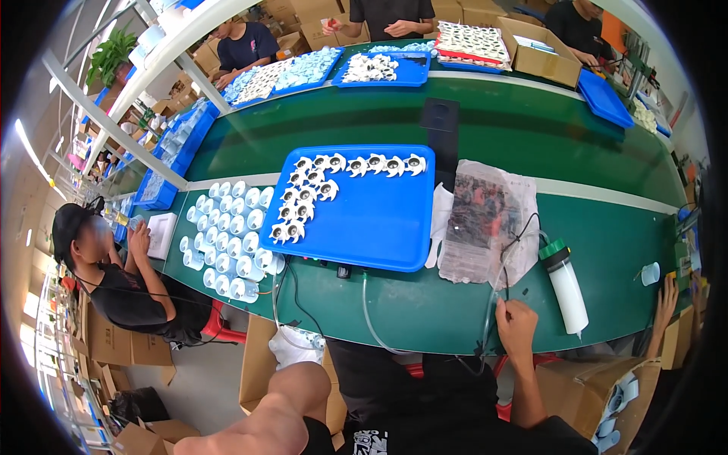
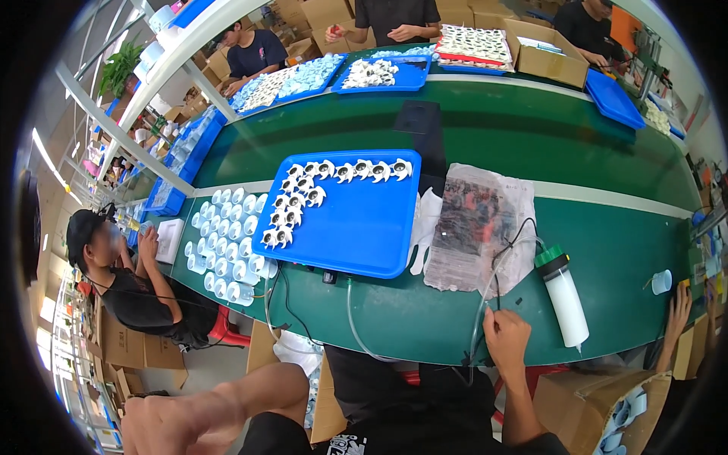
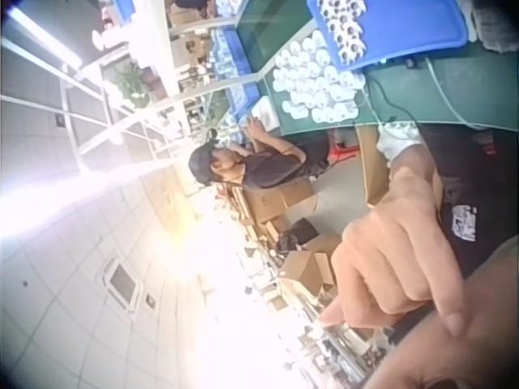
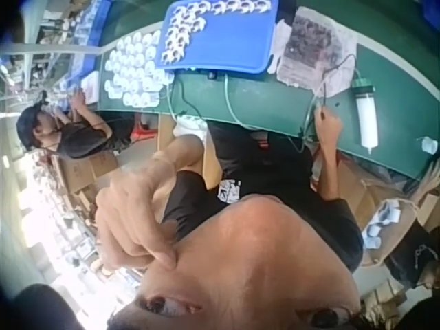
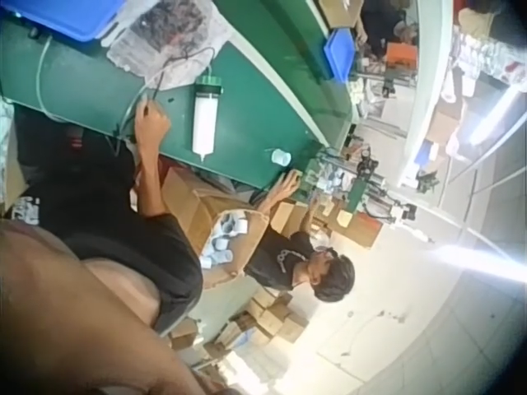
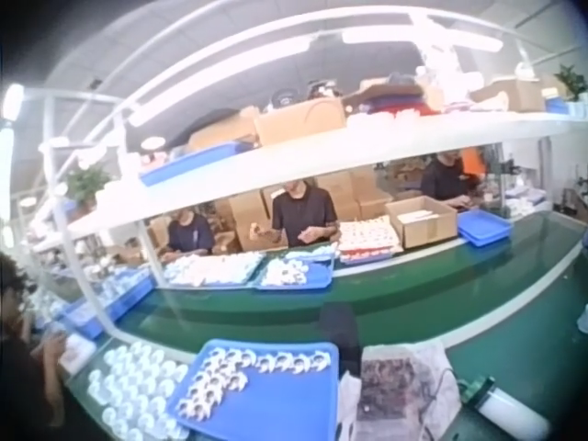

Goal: The person applies adhesive to small circular plastic housings using an adhesive dispenser, then inserts white components into the housings by hand at an assembly station.

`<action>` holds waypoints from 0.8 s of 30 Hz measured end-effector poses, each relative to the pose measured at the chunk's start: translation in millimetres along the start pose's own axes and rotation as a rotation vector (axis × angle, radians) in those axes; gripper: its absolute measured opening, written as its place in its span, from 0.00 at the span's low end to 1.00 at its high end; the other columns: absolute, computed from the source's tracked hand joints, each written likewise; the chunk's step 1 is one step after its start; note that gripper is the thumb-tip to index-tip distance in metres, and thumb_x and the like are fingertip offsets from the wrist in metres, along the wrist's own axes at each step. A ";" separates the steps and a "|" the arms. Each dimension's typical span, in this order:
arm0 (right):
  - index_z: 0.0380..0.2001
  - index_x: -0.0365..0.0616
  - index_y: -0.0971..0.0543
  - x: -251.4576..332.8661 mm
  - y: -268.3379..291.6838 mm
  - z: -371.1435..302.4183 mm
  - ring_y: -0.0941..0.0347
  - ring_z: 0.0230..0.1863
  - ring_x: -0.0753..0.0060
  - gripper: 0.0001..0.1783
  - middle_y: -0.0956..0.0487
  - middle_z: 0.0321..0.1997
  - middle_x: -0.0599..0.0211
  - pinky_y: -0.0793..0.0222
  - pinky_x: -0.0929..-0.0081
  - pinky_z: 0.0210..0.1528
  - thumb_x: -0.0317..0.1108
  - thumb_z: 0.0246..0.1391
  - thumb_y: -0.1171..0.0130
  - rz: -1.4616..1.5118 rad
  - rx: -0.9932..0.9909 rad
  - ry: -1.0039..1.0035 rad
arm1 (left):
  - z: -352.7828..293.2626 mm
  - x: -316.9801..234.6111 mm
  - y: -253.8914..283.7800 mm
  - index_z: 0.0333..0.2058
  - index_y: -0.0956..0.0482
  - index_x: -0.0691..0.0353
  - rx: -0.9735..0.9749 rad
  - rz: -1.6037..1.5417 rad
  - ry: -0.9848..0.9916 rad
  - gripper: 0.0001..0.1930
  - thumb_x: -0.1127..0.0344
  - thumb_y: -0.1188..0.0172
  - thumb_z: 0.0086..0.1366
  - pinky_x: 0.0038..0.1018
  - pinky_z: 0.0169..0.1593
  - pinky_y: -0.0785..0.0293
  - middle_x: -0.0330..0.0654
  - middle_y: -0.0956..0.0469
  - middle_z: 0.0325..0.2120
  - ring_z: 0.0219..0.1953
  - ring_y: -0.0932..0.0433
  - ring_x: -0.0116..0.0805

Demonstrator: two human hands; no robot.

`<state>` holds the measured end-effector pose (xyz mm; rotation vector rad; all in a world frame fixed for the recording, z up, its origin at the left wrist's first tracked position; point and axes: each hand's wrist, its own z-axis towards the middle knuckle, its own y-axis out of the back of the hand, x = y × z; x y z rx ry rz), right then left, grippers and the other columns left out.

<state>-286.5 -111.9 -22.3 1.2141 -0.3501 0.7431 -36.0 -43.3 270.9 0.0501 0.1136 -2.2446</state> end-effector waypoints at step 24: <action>0.14 0.41 0.27 -6.2 2.0 -5.8 0.29 0.21 0.55 0.16 0.27 0.18 0.60 0.36 0.61 0.23 0.34 0.52 0.39 -0.046 -0.014 -0.013 | -240.0 0.2 22.0 0.13 0.35 0.59 -0.653 1.219 1.084 0.26 0.58 0.52 0.73 0.21 0.18 0.50 0.33 0.37 0.11 0.13 0.43 0.19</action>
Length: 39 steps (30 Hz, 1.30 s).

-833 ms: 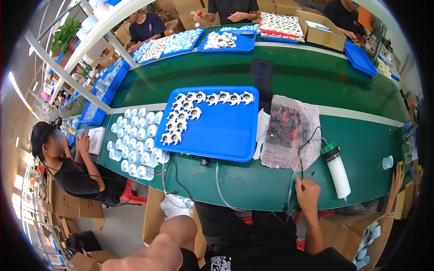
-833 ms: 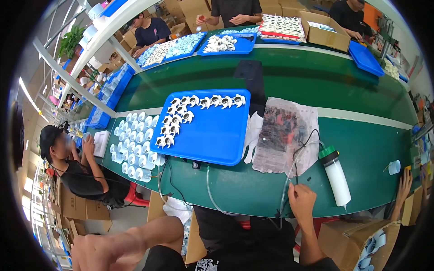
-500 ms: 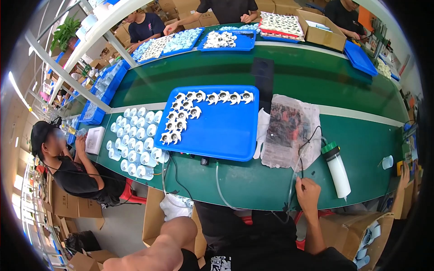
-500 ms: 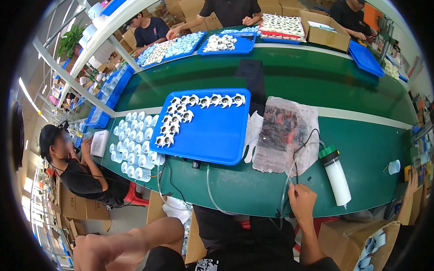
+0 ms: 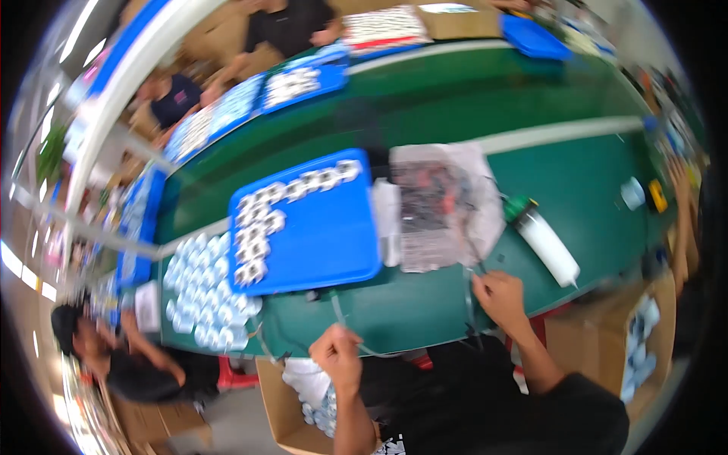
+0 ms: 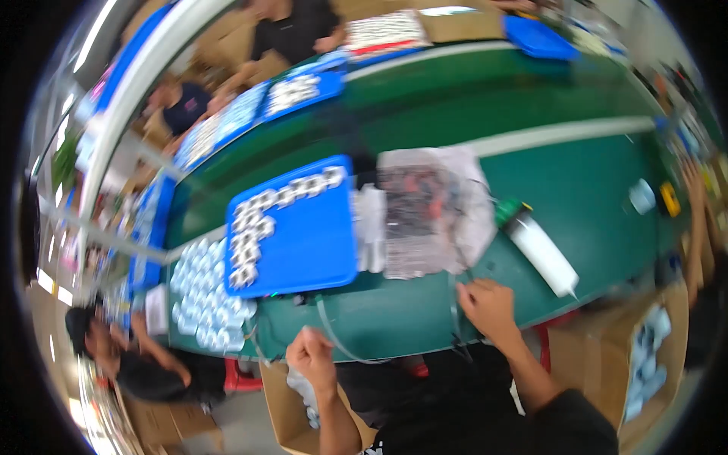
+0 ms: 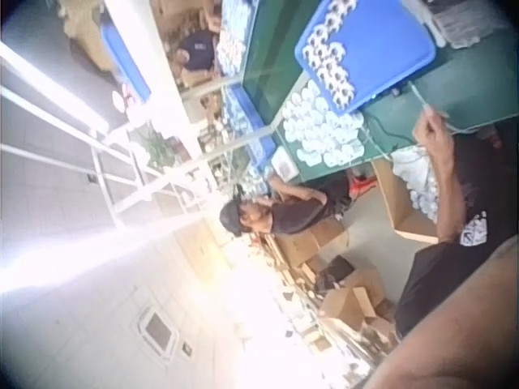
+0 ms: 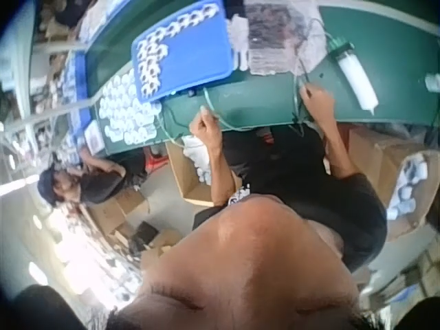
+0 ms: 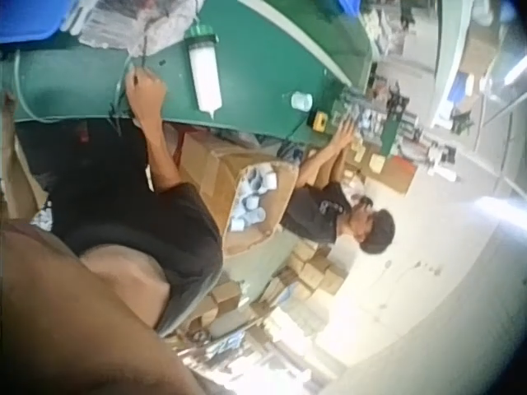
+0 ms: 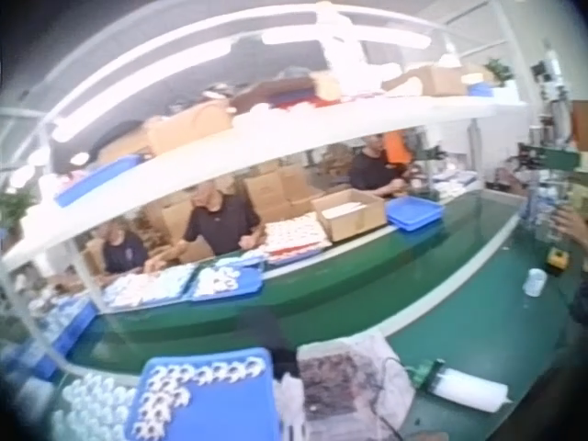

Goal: The person applies adhesive to small circular plastic housings using an adhesive dispenser, then inserts white components into the housings by hand at an assembly station.

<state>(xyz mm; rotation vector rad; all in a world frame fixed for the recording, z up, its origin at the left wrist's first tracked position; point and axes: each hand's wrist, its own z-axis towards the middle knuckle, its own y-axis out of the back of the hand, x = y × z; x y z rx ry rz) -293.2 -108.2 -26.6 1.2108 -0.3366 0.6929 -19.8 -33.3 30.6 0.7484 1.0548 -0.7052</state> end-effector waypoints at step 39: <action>0.41 0.41 0.18 -274.1 323.9 130.2 0.19 0.46 0.54 0.18 0.17 0.45 0.55 0.25 0.59 0.46 0.39 0.51 0.47 -0.769 -0.016 -1.078 | -8.4 77.3 18.4 0.17 0.34 0.62 -0.130 0.047 0.160 0.26 0.55 0.53 0.74 0.22 0.21 0.57 0.30 0.44 0.12 0.16 0.48 0.17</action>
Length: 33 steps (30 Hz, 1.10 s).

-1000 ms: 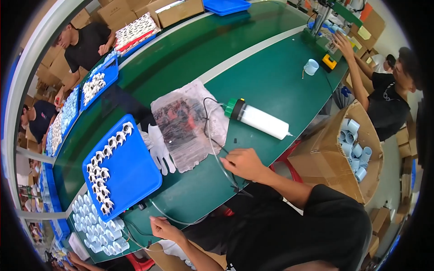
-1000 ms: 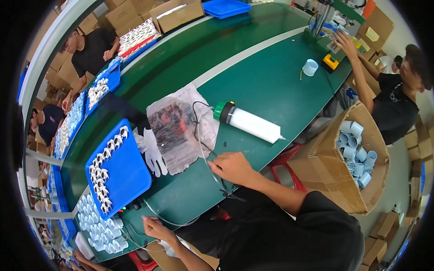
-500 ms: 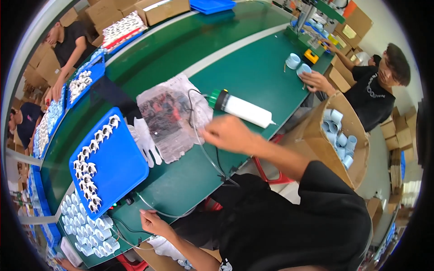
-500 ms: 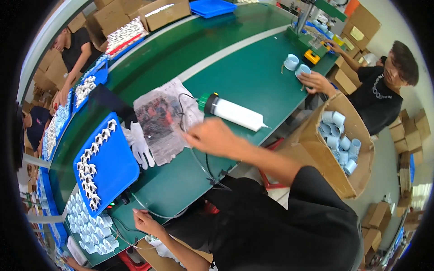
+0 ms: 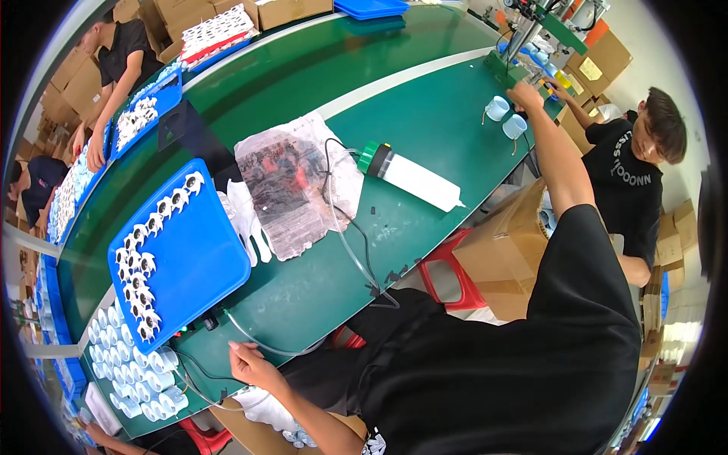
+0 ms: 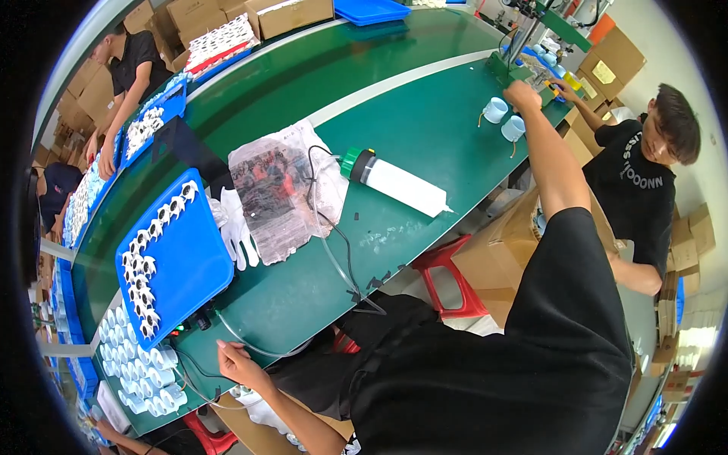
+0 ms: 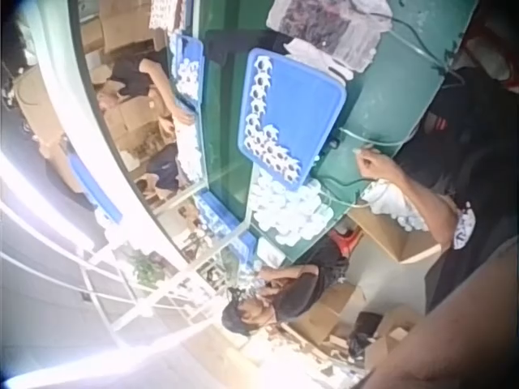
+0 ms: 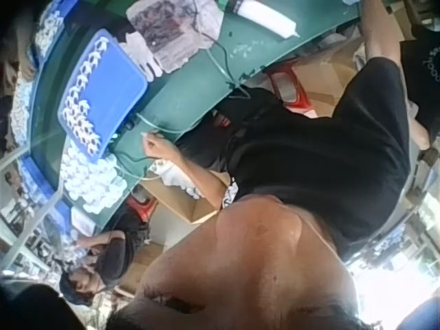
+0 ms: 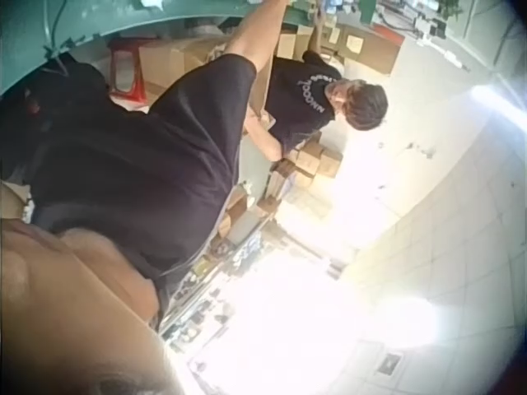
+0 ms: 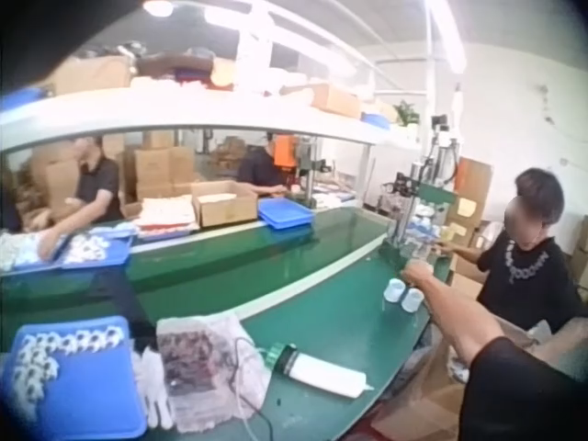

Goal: The person applies adhesive to small circular plastic housings using an adhesive dispenser, then inserts white components into the housings by hand at an assembly station.

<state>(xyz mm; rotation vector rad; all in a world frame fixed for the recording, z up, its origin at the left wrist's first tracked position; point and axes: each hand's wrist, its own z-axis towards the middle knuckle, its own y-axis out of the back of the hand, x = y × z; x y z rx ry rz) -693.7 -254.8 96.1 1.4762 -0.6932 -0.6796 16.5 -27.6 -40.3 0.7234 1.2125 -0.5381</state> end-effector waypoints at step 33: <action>0.27 0.35 0.21 208.4 -34.7 -440.5 0.22 0.35 0.50 0.11 0.22 0.32 0.55 0.27 0.57 0.34 0.34 0.54 0.41 0.247 0.263 1.752 | -52.3 -71.7 -59.4 0.61 0.38 0.63 0.495 0.280 -0.194 0.43 0.69 0.25 0.47 0.38 0.62 0.39 0.52 0.29 0.52 0.57 0.32 0.52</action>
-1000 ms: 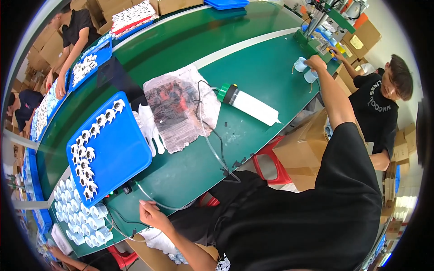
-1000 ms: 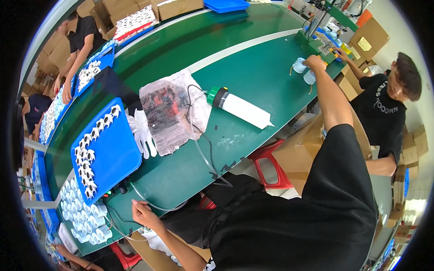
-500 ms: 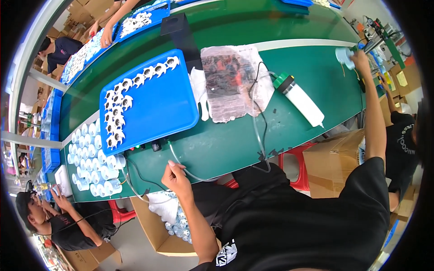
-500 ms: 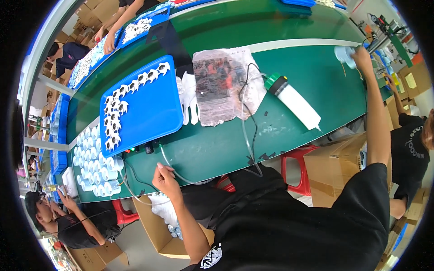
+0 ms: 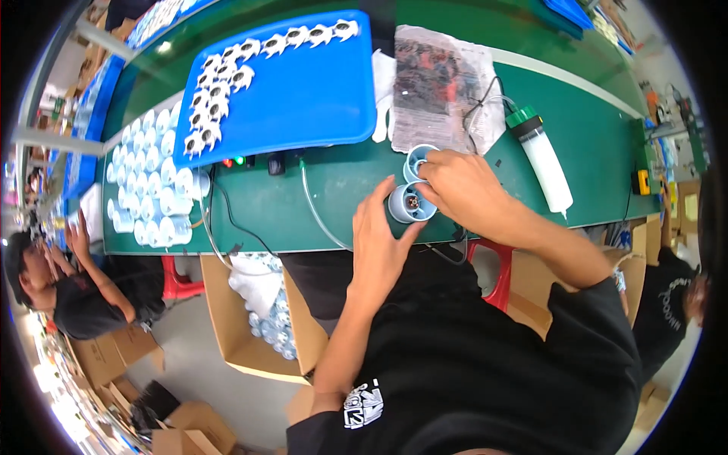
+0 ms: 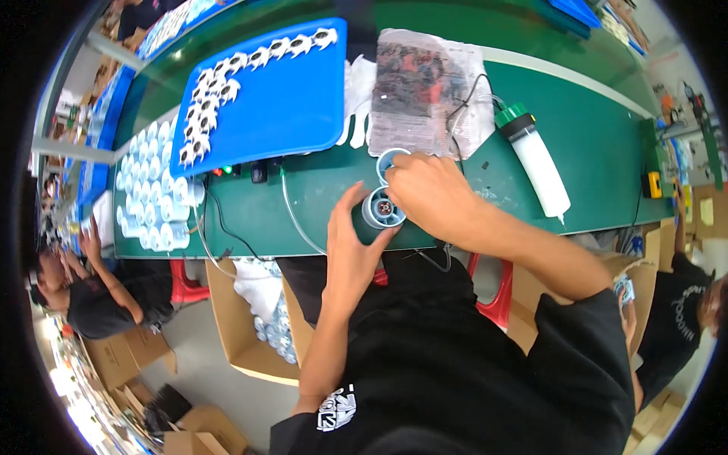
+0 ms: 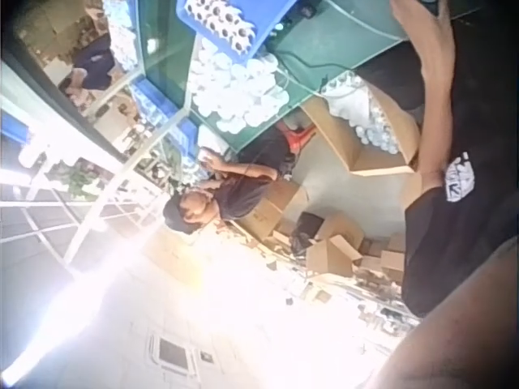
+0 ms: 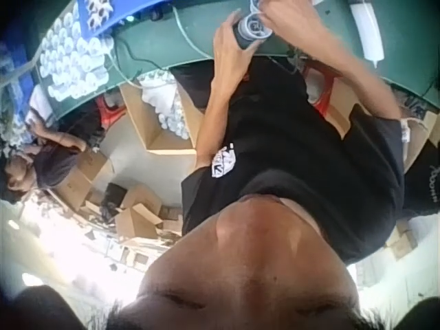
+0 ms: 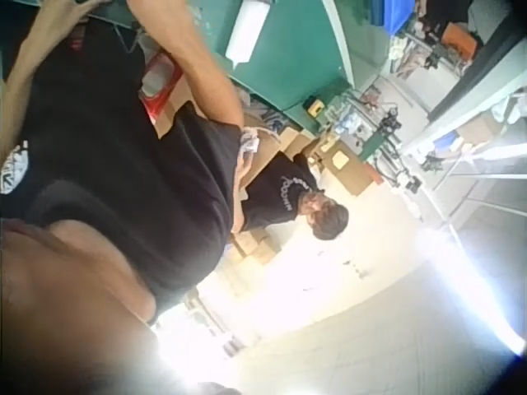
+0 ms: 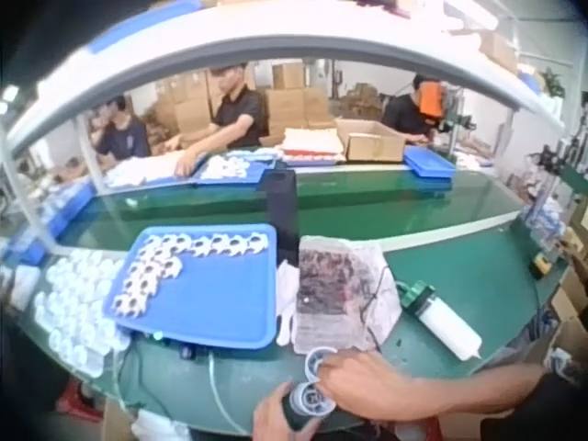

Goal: The person applies adhesive to small circular plastic housings using an adhesive dispenser, then inserts white components into the housings by hand at an assembly station.

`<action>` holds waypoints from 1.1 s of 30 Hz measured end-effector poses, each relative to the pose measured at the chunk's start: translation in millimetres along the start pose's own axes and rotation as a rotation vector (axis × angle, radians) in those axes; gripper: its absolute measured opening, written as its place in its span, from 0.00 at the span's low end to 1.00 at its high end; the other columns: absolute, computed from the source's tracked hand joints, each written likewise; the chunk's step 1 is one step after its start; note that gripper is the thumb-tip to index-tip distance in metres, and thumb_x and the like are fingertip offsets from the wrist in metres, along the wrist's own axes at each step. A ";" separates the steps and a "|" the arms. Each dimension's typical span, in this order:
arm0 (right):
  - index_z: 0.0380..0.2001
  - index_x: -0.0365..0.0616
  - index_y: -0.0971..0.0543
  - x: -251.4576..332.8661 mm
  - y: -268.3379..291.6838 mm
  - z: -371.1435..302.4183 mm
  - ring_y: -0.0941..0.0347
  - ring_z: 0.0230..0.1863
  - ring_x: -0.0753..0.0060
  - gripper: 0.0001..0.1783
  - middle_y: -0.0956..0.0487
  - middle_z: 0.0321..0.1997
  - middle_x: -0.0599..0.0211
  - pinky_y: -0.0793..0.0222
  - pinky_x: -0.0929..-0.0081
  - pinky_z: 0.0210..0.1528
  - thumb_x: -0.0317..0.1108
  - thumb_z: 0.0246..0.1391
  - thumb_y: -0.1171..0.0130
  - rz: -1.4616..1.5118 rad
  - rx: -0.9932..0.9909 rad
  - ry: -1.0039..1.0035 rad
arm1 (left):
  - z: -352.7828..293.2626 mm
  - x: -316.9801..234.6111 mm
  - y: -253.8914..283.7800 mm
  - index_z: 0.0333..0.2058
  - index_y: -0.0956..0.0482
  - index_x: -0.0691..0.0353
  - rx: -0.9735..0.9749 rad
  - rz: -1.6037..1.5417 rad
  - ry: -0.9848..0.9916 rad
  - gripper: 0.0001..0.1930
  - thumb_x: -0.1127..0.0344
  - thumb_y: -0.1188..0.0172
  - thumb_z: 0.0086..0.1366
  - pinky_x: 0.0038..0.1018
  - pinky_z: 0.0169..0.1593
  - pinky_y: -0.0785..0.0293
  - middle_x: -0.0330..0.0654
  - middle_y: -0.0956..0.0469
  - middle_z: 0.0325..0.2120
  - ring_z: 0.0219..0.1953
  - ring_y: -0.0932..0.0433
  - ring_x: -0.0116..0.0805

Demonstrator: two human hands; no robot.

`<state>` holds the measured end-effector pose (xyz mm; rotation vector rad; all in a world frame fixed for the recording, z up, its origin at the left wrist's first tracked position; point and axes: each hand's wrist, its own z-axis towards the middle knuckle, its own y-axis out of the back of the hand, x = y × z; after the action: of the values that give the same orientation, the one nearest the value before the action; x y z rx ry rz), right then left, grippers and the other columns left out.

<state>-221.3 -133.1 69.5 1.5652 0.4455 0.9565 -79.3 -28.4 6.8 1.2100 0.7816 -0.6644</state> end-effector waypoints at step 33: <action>0.54 0.49 0.22 -39.6 10.8 -77.4 0.34 0.30 0.76 0.26 0.26 0.37 0.70 0.36 0.78 0.31 0.22 0.49 0.37 0.392 -0.285 -0.413 | 7.2 16.3 -17.6 0.58 0.32 0.62 -0.141 0.077 0.073 0.34 0.68 0.29 0.52 0.38 0.60 0.41 0.47 0.27 0.53 0.57 0.30 0.46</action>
<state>-307.1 -116.0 64.8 1.5598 -0.2877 0.9076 -82.8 -40.1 -15.1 1.1347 0.8244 -0.4962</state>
